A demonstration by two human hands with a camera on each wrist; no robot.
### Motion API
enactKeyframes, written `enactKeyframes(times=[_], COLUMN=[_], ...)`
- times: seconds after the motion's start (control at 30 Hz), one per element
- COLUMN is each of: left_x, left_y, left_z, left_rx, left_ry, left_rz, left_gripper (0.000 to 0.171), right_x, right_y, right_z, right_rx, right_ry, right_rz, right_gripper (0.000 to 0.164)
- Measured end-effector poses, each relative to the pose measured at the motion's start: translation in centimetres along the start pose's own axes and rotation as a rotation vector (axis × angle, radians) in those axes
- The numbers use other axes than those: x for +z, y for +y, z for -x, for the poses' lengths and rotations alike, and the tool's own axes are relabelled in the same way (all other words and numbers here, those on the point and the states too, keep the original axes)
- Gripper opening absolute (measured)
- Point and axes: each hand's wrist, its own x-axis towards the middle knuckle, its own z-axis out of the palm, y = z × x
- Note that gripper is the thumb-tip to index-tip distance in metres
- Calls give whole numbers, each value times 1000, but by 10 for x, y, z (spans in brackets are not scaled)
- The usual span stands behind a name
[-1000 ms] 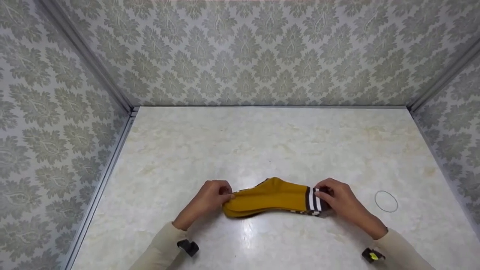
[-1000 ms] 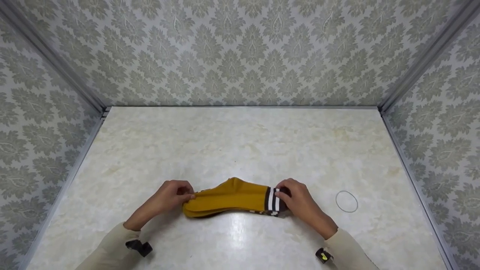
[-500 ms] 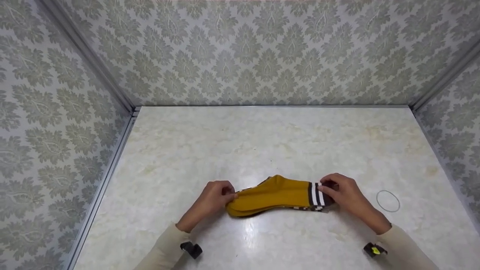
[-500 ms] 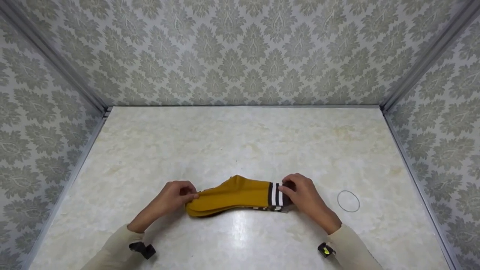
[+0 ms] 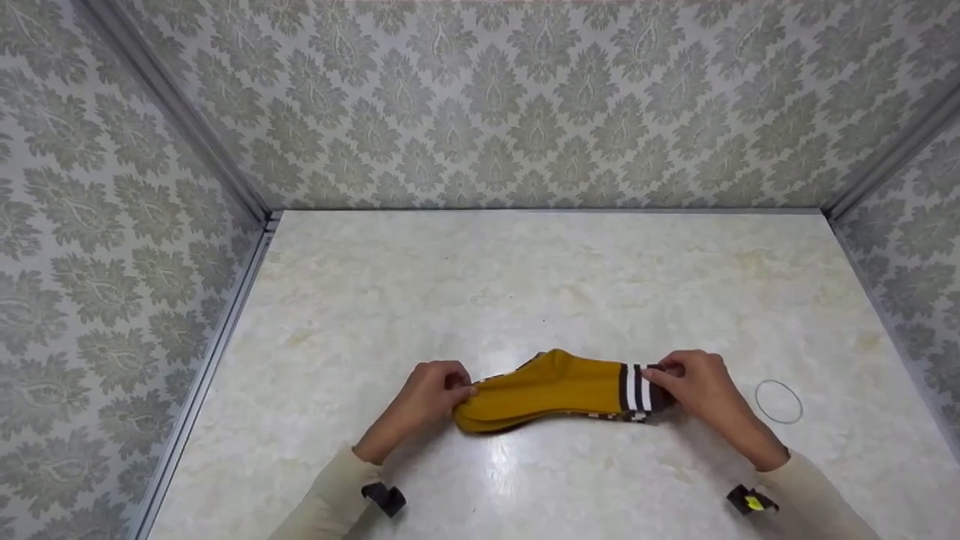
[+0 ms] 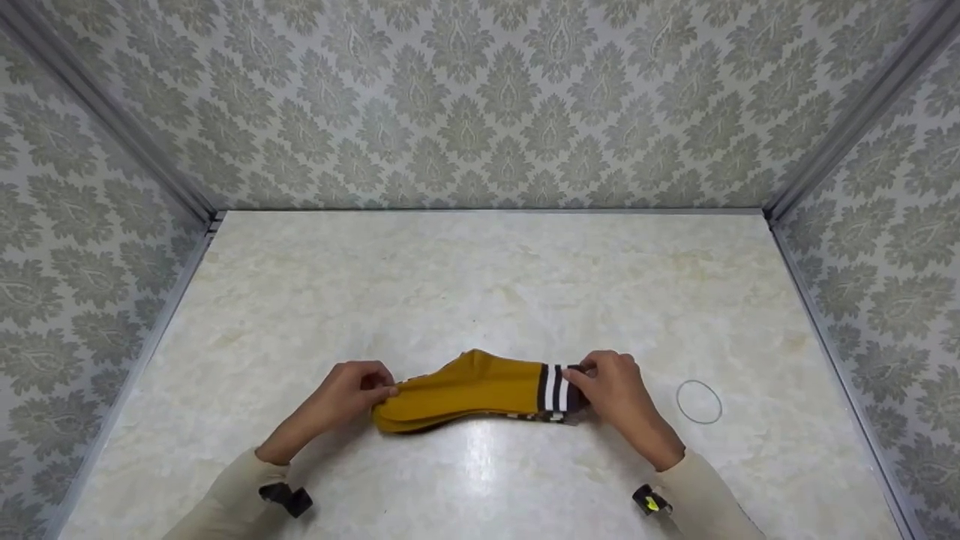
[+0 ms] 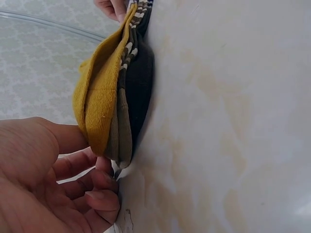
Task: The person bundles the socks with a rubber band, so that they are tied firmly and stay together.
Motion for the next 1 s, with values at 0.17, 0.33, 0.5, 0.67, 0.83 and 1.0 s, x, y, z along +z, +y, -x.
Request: enactKeyframes(times=[0.17, 0.33, 0.5, 0.67, 0.83, 1.0], left_x=[1, 1, 1, -2, -5, -3], left_y=[0, 1, 2, 6, 15, 26], left_z=[1, 2, 1, 0, -3, -11], left_rx=[1, -2, 11, 30, 26, 72], left_ry=[8, 0, 3, 8, 12, 46], left_rz=[3, 12, -10, -30, -12, -31], left_gripper=[8, 9, 10, 10, 8, 7], right_x=[-1, 6, 9, 10, 7, 2], right_y=[1, 10, 17, 19, 19, 18], right_z=[0, 3, 7, 8, 9, 10], right_rx=[-38, -31, -36, -45, -27, -38], right_ry=[-25, -38, -14, 0, 3, 44], right_rz=[-16, -20, -69, -97, -90, -82], right_gripper=[18, 18, 21, 25, 26, 25])
